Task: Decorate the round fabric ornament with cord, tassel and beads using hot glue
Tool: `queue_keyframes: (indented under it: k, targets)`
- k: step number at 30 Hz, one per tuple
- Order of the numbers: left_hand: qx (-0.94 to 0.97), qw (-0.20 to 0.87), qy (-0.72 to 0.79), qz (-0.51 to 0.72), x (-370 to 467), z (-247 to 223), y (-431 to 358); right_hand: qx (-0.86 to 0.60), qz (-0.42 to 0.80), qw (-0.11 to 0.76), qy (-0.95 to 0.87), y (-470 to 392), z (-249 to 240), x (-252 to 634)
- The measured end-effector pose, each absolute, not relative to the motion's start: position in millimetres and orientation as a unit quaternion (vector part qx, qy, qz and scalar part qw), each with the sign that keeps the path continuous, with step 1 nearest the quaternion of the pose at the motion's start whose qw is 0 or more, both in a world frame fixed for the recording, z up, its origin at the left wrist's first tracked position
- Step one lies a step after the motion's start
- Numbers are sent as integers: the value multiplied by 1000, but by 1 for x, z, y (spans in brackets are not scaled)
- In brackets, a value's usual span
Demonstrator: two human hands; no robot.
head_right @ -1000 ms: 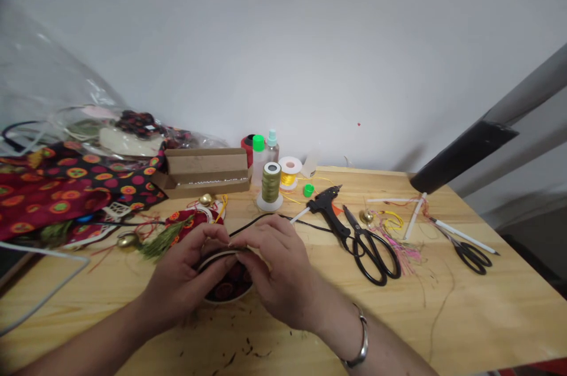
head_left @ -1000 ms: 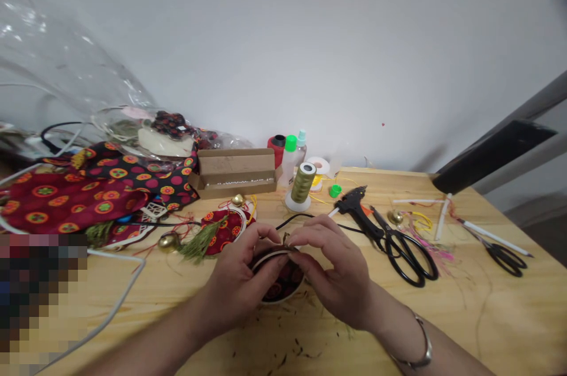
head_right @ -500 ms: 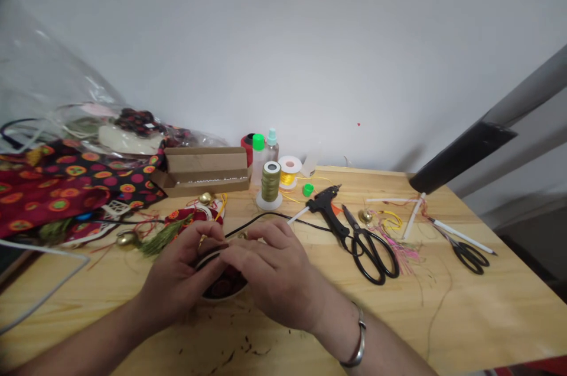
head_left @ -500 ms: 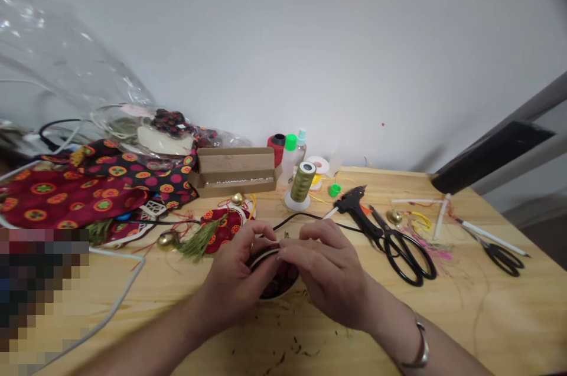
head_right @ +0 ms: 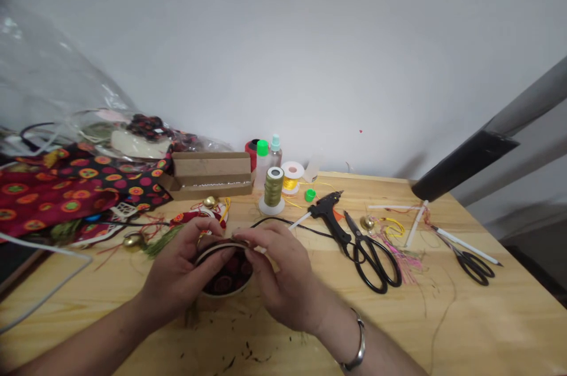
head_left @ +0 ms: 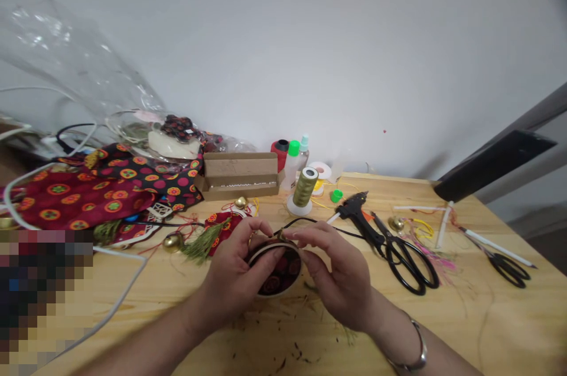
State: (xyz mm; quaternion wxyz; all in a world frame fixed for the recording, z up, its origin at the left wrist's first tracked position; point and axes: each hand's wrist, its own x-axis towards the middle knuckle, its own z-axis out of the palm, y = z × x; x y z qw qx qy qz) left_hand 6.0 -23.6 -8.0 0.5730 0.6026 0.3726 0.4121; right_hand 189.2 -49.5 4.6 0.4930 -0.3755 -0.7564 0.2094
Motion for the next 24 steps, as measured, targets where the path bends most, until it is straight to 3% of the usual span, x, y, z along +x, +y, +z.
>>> queue_keyframes:
  k: [15,24]
  targets:
    - [627,551,399,379,6,-6,-23,-489,193,548,-650,-43,11,197]
    - [609,580,397,368,6,-7,-22,-472,357,599,-540,-30,24,211]
